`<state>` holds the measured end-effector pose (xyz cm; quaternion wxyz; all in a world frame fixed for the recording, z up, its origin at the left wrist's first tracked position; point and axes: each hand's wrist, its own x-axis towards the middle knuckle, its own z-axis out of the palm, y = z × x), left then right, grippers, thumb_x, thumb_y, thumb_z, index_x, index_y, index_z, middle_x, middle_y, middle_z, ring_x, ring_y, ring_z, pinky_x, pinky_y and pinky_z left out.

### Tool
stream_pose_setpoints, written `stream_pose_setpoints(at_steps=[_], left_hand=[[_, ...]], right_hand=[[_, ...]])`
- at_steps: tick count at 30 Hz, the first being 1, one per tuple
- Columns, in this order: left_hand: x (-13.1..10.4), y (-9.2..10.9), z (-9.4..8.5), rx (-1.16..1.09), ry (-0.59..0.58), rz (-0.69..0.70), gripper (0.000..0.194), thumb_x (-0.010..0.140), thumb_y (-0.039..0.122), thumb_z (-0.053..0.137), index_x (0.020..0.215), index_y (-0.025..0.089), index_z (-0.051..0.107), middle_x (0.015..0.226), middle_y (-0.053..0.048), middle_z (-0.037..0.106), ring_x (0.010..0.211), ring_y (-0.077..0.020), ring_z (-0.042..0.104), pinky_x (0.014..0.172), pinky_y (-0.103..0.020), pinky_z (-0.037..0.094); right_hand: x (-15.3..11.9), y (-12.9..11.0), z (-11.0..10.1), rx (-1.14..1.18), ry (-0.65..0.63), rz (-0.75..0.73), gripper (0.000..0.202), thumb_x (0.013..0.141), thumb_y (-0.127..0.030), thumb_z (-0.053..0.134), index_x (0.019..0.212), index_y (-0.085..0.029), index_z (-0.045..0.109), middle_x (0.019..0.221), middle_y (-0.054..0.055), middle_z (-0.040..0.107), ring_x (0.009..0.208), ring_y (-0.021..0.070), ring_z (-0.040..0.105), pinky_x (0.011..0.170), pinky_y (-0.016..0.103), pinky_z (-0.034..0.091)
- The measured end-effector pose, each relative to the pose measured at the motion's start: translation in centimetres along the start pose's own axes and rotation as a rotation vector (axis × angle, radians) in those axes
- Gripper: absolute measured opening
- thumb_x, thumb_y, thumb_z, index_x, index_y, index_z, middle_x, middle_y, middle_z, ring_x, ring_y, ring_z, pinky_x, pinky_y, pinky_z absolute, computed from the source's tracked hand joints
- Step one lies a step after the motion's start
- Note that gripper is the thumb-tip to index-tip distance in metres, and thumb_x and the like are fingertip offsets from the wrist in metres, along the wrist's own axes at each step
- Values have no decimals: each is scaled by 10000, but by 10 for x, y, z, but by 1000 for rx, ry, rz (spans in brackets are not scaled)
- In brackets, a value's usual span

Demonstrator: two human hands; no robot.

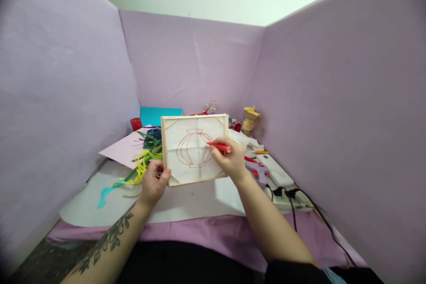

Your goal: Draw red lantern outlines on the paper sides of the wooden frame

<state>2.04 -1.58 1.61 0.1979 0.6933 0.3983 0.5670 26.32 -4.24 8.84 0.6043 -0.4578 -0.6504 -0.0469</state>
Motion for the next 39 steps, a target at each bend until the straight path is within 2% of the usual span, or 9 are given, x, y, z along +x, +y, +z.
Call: stream_pose_setpoints(at_steps=[7, 15, 28, 39], left_hand=[[0, 1, -1, 6, 4, -10, 229, 805, 401, 565, 736, 212, 456, 621, 54, 410, 532, -107, 408, 535, -238, 360], [0, 1, -1, 15, 10, -21, 235, 798, 405, 566, 727, 213, 452, 609, 54, 414, 529, -109, 413, 535, -240, 358], [0, 2, -1, -6, 5, -18, 235, 795, 404, 567, 725, 214, 449, 611, 54, 400, 524, -107, 403, 524, -237, 354], [0, 0, 0, 2, 5, -3, 227, 809, 388, 570, 735, 211, 449, 617, 56, 403, 526, -105, 402, 524, -235, 351]], right_hand=[[-1, -3, -5, 2, -17, -3, 22, 723, -199, 624, 708, -209, 636, 645, -7, 639, 580, 142, 572, 568, 262, 465], [-2, -2, -3, -13, -31, -10, 56, 733, -221, 625, 769, -206, 665, 700, 4, 674, 607, 144, 599, 606, 262, 494], [-6, 0, -7, 14, -39, -4, 28, 728, -221, 632, 706, -204, 637, 636, -6, 639, 565, 140, 572, 556, 257, 466], [-7, -2, -4, 20, -80, -106, 45, 721, -179, 623, 742, -201, 656, 654, -5, 677, 562, 137, 613, 564, 245, 489]])
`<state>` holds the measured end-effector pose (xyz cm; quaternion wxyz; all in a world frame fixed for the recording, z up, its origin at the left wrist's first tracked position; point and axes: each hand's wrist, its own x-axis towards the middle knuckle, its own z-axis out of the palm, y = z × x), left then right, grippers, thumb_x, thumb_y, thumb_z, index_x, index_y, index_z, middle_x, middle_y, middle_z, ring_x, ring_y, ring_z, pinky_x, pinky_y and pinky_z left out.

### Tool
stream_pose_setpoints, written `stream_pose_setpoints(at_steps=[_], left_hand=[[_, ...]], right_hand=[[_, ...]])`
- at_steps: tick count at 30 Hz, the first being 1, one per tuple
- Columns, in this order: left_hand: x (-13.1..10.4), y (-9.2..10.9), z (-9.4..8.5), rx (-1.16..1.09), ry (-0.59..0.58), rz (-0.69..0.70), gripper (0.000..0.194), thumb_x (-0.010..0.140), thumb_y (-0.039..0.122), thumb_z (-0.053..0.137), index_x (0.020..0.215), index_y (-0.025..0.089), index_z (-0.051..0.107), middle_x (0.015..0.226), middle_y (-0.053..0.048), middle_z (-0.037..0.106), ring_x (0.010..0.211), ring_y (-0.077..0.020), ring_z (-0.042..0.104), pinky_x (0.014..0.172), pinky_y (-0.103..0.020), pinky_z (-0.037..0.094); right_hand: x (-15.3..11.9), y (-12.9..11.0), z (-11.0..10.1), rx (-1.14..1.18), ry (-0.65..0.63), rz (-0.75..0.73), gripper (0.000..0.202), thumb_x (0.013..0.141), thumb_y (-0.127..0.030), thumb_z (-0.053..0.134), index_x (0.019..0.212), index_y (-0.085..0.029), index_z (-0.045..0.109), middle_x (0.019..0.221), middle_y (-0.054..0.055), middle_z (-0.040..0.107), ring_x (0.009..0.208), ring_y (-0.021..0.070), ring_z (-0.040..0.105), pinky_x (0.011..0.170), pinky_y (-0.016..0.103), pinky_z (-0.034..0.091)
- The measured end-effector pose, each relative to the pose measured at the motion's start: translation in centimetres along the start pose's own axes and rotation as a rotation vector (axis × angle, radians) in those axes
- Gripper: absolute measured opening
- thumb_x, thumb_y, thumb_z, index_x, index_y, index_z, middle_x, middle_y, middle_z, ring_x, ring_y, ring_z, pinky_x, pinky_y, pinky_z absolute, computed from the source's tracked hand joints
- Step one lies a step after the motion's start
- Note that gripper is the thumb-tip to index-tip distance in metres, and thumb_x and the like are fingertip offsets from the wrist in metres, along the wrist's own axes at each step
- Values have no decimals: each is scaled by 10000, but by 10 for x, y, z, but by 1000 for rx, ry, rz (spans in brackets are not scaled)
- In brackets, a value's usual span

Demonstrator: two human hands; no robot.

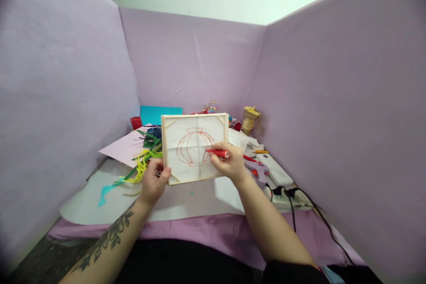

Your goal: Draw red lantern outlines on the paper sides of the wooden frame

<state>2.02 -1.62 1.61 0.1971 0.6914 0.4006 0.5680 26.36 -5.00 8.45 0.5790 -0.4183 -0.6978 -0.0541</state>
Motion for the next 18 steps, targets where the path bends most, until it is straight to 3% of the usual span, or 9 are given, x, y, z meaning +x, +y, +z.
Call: stream_pose_setpoints(at_steps=[18], left_hand=[[0, 0, 0, -3, 14, 4, 234, 812, 400, 567, 740, 208, 455, 619, 55, 411, 529, -103, 405, 531, -237, 351]], right_hand=[[-16, -4, 0, 49, -125, -69, 52, 742, -170, 602, 744, -197, 645, 652, 4, 654, 566, 129, 600, 567, 250, 475]])
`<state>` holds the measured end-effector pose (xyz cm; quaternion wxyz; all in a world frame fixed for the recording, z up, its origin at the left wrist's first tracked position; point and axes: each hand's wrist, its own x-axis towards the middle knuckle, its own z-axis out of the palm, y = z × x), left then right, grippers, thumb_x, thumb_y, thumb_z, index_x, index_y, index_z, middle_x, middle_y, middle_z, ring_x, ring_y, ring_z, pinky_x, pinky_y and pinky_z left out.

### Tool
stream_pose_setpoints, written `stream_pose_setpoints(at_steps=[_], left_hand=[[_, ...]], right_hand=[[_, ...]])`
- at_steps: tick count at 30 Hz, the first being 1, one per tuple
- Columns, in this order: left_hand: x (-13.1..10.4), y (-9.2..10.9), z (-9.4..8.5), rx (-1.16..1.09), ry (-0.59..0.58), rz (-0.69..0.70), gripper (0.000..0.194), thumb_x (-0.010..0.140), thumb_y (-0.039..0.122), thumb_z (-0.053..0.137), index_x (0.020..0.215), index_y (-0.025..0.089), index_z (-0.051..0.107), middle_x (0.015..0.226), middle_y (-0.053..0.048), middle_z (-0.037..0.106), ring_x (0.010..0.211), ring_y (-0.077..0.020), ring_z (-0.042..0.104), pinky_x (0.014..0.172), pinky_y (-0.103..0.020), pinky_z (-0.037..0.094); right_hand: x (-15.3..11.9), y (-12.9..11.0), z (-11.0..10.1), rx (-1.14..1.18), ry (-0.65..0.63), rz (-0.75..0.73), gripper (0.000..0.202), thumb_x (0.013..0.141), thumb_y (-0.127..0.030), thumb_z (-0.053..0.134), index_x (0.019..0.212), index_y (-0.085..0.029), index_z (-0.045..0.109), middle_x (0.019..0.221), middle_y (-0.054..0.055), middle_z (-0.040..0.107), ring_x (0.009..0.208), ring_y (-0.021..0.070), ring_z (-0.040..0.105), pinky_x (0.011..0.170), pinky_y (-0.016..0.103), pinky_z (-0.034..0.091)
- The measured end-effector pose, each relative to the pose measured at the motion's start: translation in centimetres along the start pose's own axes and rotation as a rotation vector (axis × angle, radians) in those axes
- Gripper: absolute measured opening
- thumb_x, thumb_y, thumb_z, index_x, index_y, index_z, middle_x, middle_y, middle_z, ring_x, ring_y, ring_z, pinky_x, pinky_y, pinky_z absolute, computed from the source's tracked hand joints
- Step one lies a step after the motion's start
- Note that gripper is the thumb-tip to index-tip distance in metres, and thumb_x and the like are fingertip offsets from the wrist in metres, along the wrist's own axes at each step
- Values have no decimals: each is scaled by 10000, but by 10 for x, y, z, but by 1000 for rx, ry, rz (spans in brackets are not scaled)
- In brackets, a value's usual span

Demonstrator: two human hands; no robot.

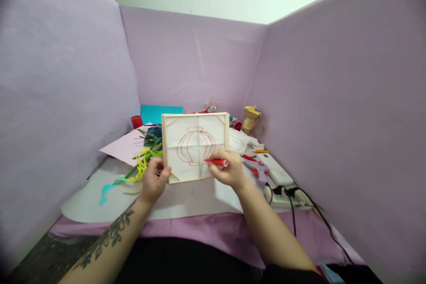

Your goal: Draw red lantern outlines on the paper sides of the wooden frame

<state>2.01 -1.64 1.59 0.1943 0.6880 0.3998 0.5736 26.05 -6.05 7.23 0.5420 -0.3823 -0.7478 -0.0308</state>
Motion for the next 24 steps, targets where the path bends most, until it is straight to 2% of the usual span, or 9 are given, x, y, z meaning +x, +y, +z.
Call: stream_pose_setpoints(at_steps=[3, 5, 6, 8, 10, 12, 15, 19, 24], left_hand=[[0, -1, 0, -7, -6, -4, 238, 811, 406, 569, 741, 207, 458, 621, 53, 416, 532, -104, 407, 531, -237, 352], [0, -2, 0, -12, -5, -19, 239, 811, 411, 572, 751, 207, 463, 622, 53, 418, 530, -105, 407, 529, -238, 351], [0, -3, 0, -17, -4, -30, 238, 811, 413, 574, 758, 208, 466, 621, 53, 421, 529, -105, 408, 528, -239, 351], [0, -5, 0, -29, 0, -56, 236, 813, 415, 577, 771, 208, 471, 622, 53, 430, 526, -106, 415, 526, -239, 353], [1, -7, 0, -42, 2, -73, 235, 814, 415, 581, 778, 209, 473, 623, 53, 437, 518, -104, 419, 520, -238, 355], [1, -8, 0, -53, -1, -77, 234, 818, 415, 582, 781, 210, 474, 626, 54, 442, 511, -103, 425, 516, -238, 358], [1, -10, 0, -58, -7, -63, 230, 827, 414, 576, 785, 212, 474, 628, 52, 450, 519, -108, 440, 520, -239, 368], [2, -10, -1, -35, 13, -34, 227, 823, 416, 576, 789, 210, 486, 646, 43, 467, 547, -117, 459, 530, -242, 382], [2, -7, -2, -11, 27, -3, 220, 820, 411, 570, 785, 207, 497, 649, 40, 477, 550, -119, 465, 538, -247, 394]], right_hand=[[-4, 2, -1, 59, -28, 33, 54, 724, -154, 623, 735, -194, 657, 653, 2, 653, 568, 127, 594, 569, 252, 476], [-7, 6, -5, 161, 31, 130, 44, 704, -156, 647, 724, -190, 666, 651, 2, 646, 573, 132, 591, 561, 257, 474], [-9, 8, -9, 226, 127, 197, 39, 695, -159, 654, 719, -187, 665, 651, 1, 639, 566, 131, 585, 550, 257, 470], [-14, 11, -16, 353, 416, 315, 37, 686, -164, 653, 717, -183, 653, 631, -11, 611, 523, 118, 556, 509, 248, 450], [-22, 11, -20, 449, 660, 369, 51, 689, -161, 647, 734, -182, 637, 598, -32, 575, 470, 97, 516, 465, 227, 417], [-32, 7, -19, 503, 733, 386, 76, 712, -165, 649, 783, -188, 634, 592, -40, 569, 457, 90, 510, 443, 210, 401], [-48, -2, -8, 480, 633, 414, 112, 773, -192, 642, 885, -202, 642, 641, -27, 612, 498, 105, 554, 468, 222, 441], [-56, -14, 11, 222, 429, 376, 65, 796, -207, 649, 859, -199, 656, 729, 2, 651, 582, 130, 597, 548, 260, 494], [-46, -23, 25, -49, 417, 258, 46, 784, -182, 648, 764, -198, 610, 682, -13, 623, 612, 126, 586, 602, 249, 492]])
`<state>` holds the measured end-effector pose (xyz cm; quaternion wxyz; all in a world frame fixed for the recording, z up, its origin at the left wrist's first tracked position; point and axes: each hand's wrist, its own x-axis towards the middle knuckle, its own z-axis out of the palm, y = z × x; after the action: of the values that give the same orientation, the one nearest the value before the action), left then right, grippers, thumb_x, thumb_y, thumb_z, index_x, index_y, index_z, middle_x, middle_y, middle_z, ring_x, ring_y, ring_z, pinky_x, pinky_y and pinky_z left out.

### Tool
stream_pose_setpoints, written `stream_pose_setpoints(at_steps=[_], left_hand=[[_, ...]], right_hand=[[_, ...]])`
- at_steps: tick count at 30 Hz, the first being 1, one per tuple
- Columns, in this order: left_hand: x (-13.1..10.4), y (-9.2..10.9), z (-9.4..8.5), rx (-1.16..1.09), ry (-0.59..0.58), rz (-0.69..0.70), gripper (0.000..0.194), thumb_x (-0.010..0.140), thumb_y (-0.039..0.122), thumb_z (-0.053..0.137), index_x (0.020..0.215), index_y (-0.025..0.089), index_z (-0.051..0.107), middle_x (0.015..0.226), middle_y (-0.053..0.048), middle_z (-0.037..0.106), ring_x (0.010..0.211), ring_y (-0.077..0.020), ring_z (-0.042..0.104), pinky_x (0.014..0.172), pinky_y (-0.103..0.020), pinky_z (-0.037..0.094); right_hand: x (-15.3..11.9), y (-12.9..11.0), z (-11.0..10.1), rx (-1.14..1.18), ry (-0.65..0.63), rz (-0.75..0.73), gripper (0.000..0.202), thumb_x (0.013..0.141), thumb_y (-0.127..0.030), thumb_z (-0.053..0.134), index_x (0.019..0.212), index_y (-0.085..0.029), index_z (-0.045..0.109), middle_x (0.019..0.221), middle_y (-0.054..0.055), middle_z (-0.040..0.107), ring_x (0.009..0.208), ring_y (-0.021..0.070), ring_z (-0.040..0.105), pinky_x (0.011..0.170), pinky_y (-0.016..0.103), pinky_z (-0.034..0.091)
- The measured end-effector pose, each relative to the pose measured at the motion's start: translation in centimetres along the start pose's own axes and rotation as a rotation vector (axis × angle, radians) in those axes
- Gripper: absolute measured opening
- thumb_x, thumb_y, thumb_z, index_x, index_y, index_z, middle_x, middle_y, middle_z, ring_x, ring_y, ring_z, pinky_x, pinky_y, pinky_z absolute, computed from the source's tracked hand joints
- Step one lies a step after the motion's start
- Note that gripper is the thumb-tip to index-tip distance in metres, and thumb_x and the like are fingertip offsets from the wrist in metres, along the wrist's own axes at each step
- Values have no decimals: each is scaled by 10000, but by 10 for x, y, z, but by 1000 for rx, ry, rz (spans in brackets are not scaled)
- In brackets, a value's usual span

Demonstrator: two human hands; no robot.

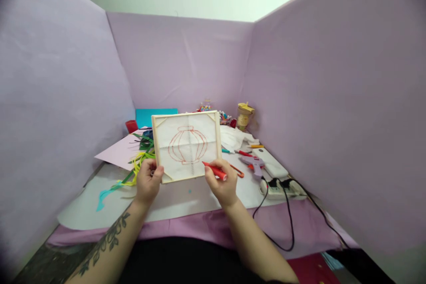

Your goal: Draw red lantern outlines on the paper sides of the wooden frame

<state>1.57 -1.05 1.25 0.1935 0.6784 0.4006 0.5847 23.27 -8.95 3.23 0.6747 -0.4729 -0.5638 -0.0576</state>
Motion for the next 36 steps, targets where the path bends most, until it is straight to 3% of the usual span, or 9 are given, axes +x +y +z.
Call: stream_pose_setpoints(at_steps=[7, 14, 36], left_hand=[[1, 2, 0, 21, 7, 0, 219, 815, 408, 569, 775, 206, 494, 641, 43, 475, 547, -117, 461, 535, -244, 390], [0, 1, 0, 0, -21, -32, 220, 820, 408, 565, 774, 211, 480, 631, 50, 452, 537, -113, 453, 529, -239, 387], [-2, 0, 0, -6, -32, -50, 218, 808, 401, 579, 763, 214, 476, 620, 49, 454, 515, -108, 437, 503, -232, 367]], right_hand=[[-2, 0, 8, -15, -98, -38, 73, 777, -157, 630, 834, -202, 626, 741, 1, 645, 657, 135, 607, 631, 260, 493], [-3, 1, 10, -71, -41, -38, 46, 780, -170, 616, 809, -206, 622, 703, 6, 633, 638, 149, 593, 632, 285, 488], [-1, 3, 9, -96, -99, -52, 47, 777, -167, 608, 799, -208, 617, 703, 6, 643, 638, 153, 604, 638, 292, 487]])
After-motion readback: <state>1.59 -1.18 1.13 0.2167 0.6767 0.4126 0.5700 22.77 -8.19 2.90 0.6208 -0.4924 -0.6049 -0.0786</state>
